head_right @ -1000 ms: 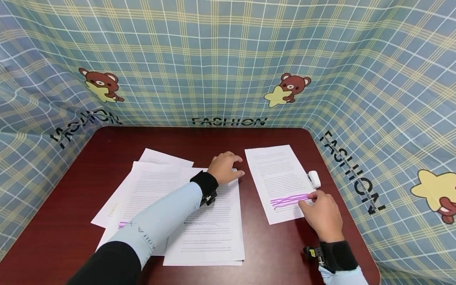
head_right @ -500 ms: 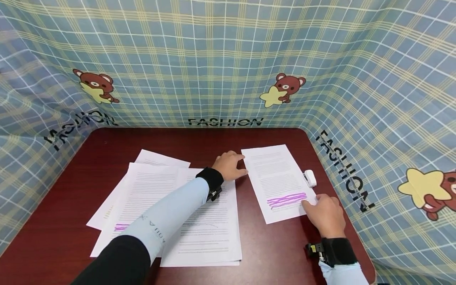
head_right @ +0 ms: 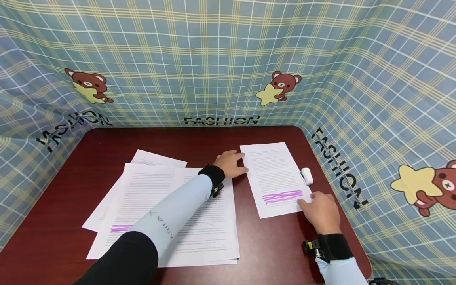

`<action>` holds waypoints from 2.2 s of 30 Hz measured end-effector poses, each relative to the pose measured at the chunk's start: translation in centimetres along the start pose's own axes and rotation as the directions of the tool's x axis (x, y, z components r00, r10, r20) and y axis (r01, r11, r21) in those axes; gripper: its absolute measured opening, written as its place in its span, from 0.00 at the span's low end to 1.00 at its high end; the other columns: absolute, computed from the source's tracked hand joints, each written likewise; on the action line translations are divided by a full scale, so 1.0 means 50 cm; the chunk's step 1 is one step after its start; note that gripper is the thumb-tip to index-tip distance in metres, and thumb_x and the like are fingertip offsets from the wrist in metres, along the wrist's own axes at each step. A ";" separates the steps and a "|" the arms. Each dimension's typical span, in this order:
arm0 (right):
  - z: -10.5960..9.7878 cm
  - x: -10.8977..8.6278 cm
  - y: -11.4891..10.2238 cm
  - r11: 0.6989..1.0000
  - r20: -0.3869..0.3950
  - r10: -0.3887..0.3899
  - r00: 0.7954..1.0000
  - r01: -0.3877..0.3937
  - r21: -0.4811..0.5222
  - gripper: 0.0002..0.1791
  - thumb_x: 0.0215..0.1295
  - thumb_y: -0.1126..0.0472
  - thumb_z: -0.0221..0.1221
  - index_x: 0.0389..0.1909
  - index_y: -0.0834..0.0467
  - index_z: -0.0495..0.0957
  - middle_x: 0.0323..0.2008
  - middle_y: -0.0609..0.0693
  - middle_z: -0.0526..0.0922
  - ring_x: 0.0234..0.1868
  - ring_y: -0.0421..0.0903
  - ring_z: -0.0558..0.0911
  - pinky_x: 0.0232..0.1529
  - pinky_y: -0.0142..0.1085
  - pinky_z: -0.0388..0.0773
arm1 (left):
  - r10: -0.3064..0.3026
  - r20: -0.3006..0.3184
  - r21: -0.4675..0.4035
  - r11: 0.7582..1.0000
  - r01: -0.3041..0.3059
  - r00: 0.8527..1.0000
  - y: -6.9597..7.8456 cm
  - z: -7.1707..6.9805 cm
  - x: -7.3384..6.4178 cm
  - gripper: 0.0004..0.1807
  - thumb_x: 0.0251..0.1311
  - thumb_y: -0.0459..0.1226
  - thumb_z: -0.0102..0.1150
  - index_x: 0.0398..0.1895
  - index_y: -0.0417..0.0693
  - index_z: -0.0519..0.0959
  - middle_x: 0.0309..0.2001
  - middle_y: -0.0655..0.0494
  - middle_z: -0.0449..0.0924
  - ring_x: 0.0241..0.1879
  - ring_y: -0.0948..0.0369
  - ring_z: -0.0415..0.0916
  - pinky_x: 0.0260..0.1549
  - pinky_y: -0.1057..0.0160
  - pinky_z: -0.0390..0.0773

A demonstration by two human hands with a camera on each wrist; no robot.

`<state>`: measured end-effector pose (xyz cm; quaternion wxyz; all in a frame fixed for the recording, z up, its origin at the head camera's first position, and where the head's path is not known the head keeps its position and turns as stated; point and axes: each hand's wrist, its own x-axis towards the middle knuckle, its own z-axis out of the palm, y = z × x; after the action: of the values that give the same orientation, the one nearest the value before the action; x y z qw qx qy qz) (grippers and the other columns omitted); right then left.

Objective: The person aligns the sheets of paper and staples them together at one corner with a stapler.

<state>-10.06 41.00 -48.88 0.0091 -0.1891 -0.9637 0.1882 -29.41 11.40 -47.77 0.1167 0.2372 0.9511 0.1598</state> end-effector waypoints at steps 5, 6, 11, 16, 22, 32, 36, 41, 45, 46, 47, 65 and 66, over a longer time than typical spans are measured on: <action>0.005 0.001 -0.005 1.000 -0.022 -0.010 1.000 0.010 -0.002 0.37 0.60 0.46 0.70 0.56 0.75 0.78 0.49 0.76 0.80 0.46 0.67 0.75 0.46 0.61 0.73 | 0.005 0.046 -0.004 1.000 -0.004 0.999 -0.005 0.004 0.012 0.41 0.67 0.63 0.57 0.80 0.67 0.61 0.80 0.55 0.59 0.79 0.52 0.57 0.74 0.45 0.60; 0.005 0.001 -0.005 1.000 -0.026 -0.010 1.000 0.010 0.000 0.37 0.60 0.46 0.70 0.55 0.75 0.78 0.48 0.76 0.80 0.46 0.67 0.74 0.46 0.61 0.73 | 0.006 0.052 -0.006 1.000 -0.006 0.999 -0.005 0.006 0.016 0.41 0.67 0.64 0.58 0.80 0.68 0.61 0.80 0.56 0.59 0.79 0.52 0.57 0.74 0.46 0.60; 0.004 0.001 -0.009 1.000 -0.035 -0.012 0.999 0.012 0.002 0.37 0.60 0.47 0.70 0.55 0.76 0.77 0.48 0.76 0.80 0.45 0.67 0.75 0.46 0.61 0.73 | 0.012 0.062 0.004 1.000 -0.012 0.998 -0.004 0.017 0.035 0.43 0.65 0.64 0.59 0.81 0.67 0.60 0.79 0.58 0.61 0.77 0.53 0.60 0.73 0.47 0.63; 0.005 0.002 -0.010 1.000 -0.028 -0.017 0.999 0.017 -0.009 0.37 0.60 0.48 0.70 0.55 0.77 0.77 0.49 0.77 0.80 0.45 0.67 0.76 0.47 0.62 0.73 | -0.016 0.056 -0.006 1.000 0.017 0.998 0.000 0.018 0.034 0.43 0.63 0.63 0.61 0.80 0.66 0.62 0.79 0.57 0.61 0.77 0.53 0.59 0.73 0.46 0.62; 0.005 0.003 -0.008 1.000 -0.027 -0.018 0.999 0.017 -0.022 0.36 0.60 0.48 0.70 0.55 0.76 0.78 0.49 0.77 0.80 0.44 0.67 0.76 0.46 0.62 0.73 | -0.004 0.037 0.002 1.000 0.004 0.999 0.002 0.017 0.026 0.42 0.64 0.62 0.61 0.79 0.63 0.64 0.79 0.57 0.62 0.76 0.53 0.61 0.72 0.47 0.63; -0.004 0.008 -0.007 0.999 0.061 0.050 0.997 -0.052 0.017 0.40 0.63 0.46 0.68 0.62 0.74 0.72 0.51 0.75 0.80 0.41 0.62 0.78 0.40 0.55 0.75 | 0.020 -0.007 -0.062 0.998 -0.020 1.000 0.006 0.013 0.016 0.40 0.63 0.58 0.65 0.76 0.58 0.69 0.75 0.57 0.66 0.71 0.55 0.66 0.69 0.48 0.67; -0.002 0.013 -0.007 0.997 0.078 0.067 0.995 -0.070 0.043 0.38 0.63 0.46 0.68 0.61 0.73 0.73 0.51 0.74 0.80 0.40 0.61 0.77 0.39 0.52 0.75 | 0.041 -0.025 -0.154 0.987 -0.044 0.999 0.000 0.018 0.028 0.40 0.61 0.55 0.69 0.76 0.56 0.70 0.74 0.56 0.67 0.68 0.57 0.69 0.68 0.53 0.70; 0.002 0.016 -0.006 0.991 0.057 0.085 0.995 -0.090 0.094 0.31 0.63 0.49 0.66 0.56 0.70 0.77 0.48 0.70 0.83 0.39 0.59 0.78 0.37 0.48 0.73 | 0.086 -0.021 -0.245 0.965 -0.088 0.996 -0.002 0.015 0.033 0.40 0.62 0.51 0.70 0.76 0.51 0.69 0.74 0.53 0.66 0.69 0.57 0.70 0.67 0.58 0.72; 0.003 0.016 -0.008 0.991 0.032 0.079 0.996 -0.082 0.106 0.28 0.64 0.48 0.65 0.52 0.67 0.78 0.47 0.67 0.84 0.40 0.59 0.79 0.38 0.48 0.73 | 0.038 -0.041 -0.195 0.980 -0.045 0.998 0.005 0.009 0.025 0.39 0.63 0.51 0.68 0.75 0.51 0.70 0.73 0.52 0.67 0.68 0.54 0.70 0.66 0.56 0.72; 0.004 0.015 -0.009 0.993 0.029 0.066 0.997 -0.069 0.097 0.29 0.64 0.46 0.65 0.53 0.68 0.78 0.47 0.68 0.84 0.41 0.60 0.79 0.39 0.49 0.74 | 0.010 -0.048 -0.146 0.989 -0.017 0.999 0.007 0.009 0.023 0.38 0.62 0.52 0.67 0.75 0.51 0.71 0.73 0.52 0.67 0.68 0.54 0.70 0.66 0.55 0.72; 0.005 0.012 -0.011 0.995 0.030 0.049 0.998 -0.052 0.083 0.32 0.65 0.44 0.66 0.54 0.69 0.78 0.48 0.69 0.83 0.42 0.61 0.79 0.40 0.52 0.75 | -0.017 -0.059 -0.091 0.996 0.012 0.998 0.008 0.008 0.020 0.38 0.62 0.54 0.67 0.74 0.51 0.72 0.73 0.51 0.67 0.67 0.53 0.69 0.65 0.54 0.71; 0.021 -0.001 -0.049 0.996 0.015 -0.088 0.996 0.088 0.014 0.30 0.61 0.44 0.70 0.47 0.67 0.82 0.38 0.64 0.84 0.39 0.59 0.79 0.39 0.54 0.75 | -0.154 -0.117 0.031 0.987 0.159 0.981 -0.004 0.023 0.021 0.53 0.51 0.66 0.72 0.75 0.47 0.67 0.69 0.42 0.69 0.61 0.46 0.66 0.63 0.46 0.69; 0.021 -0.001 -0.050 0.996 0.016 -0.088 0.996 0.087 0.014 0.29 0.61 0.44 0.70 0.46 0.67 0.82 0.37 0.64 0.84 0.39 0.59 0.79 0.39 0.54 0.75 | -0.150 -0.128 0.014 0.988 0.153 0.980 -0.004 0.021 0.019 0.51 0.52 0.64 0.72 0.73 0.46 0.69 0.69 0.42 0.69 0.61 0.46 0.67 0.63 0.47 0.70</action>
<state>-11.02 38.47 -48.96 0.0106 -0.1450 -0.9698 0.1959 -30.01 11.94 -48.94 0.0650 0.1548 0.9737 0.1540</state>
